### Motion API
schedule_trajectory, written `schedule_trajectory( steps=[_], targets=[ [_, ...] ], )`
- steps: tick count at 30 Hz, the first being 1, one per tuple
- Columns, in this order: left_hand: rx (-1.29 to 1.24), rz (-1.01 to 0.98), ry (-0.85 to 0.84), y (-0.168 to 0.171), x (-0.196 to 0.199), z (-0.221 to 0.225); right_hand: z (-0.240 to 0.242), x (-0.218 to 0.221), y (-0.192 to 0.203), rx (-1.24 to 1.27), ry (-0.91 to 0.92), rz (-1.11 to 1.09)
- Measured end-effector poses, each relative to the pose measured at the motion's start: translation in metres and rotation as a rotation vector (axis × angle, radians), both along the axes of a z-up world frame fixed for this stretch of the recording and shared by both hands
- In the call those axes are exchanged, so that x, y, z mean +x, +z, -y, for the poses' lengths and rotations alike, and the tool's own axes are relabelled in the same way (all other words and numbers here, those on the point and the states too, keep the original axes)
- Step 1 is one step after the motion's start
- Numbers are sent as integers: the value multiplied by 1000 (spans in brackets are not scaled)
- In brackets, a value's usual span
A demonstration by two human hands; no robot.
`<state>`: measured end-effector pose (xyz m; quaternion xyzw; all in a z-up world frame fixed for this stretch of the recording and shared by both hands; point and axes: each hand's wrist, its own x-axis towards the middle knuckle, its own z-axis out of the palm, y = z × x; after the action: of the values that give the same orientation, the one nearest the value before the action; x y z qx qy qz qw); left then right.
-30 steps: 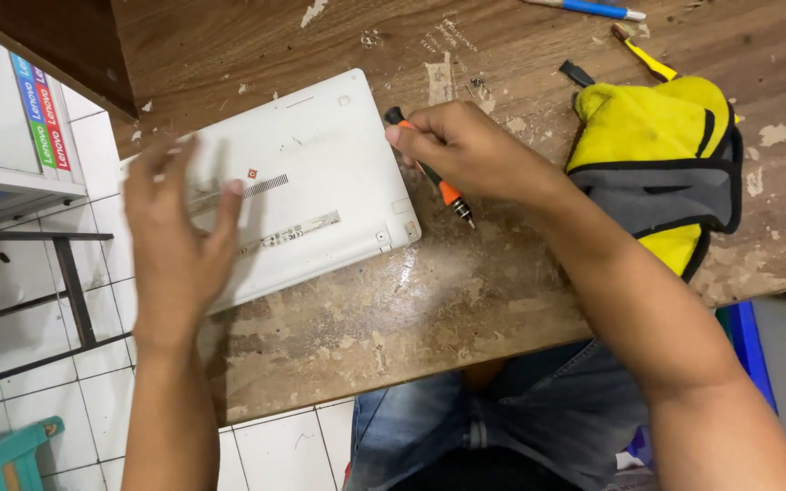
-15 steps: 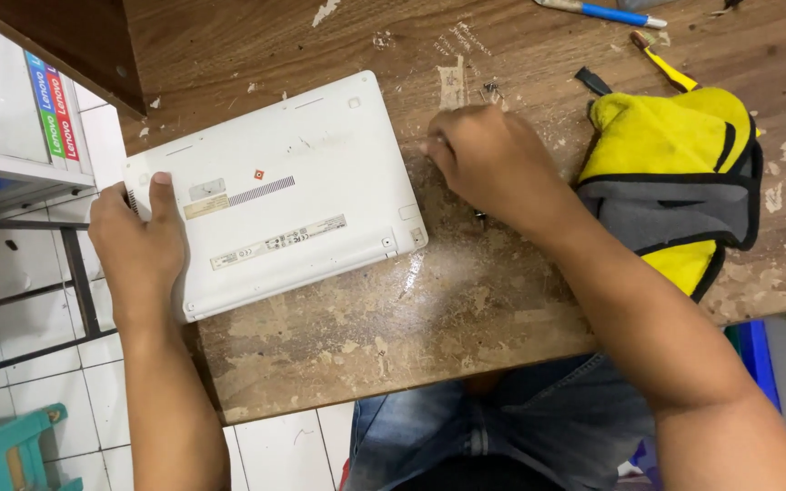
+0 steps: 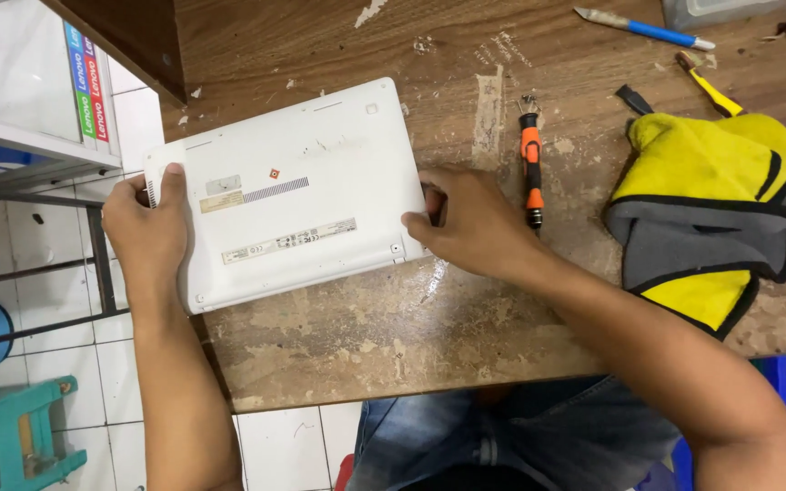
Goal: Unscrewing the back cover of a laptop and prying the chassis open for repair.
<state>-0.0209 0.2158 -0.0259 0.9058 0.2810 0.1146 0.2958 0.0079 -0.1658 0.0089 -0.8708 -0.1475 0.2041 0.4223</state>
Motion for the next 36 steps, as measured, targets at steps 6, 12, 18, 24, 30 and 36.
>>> schedule_trajectory(
  steps=[6,12,18,24,30,36],
  targets=[
    [4,49,116,11,-6,-17,-6,-4,-3,157,-111,-149],
    [-99,127,73,36,-22,-15,-17,-12,-8,335,-102,-429],
    [-172,183,74,46,-28,-8,-19,-16,-9,173,38,-308],
    [-131,339,-2,31,-26,-24,-14,-11,-15,106,109,-223],
    [-113,488,19,35,-29,-25,-16,-9,-9,155,30,-202],
    [-149,486,-12,41,-25,-7,-24,-8,32,-141,37,-239]
  ],
)
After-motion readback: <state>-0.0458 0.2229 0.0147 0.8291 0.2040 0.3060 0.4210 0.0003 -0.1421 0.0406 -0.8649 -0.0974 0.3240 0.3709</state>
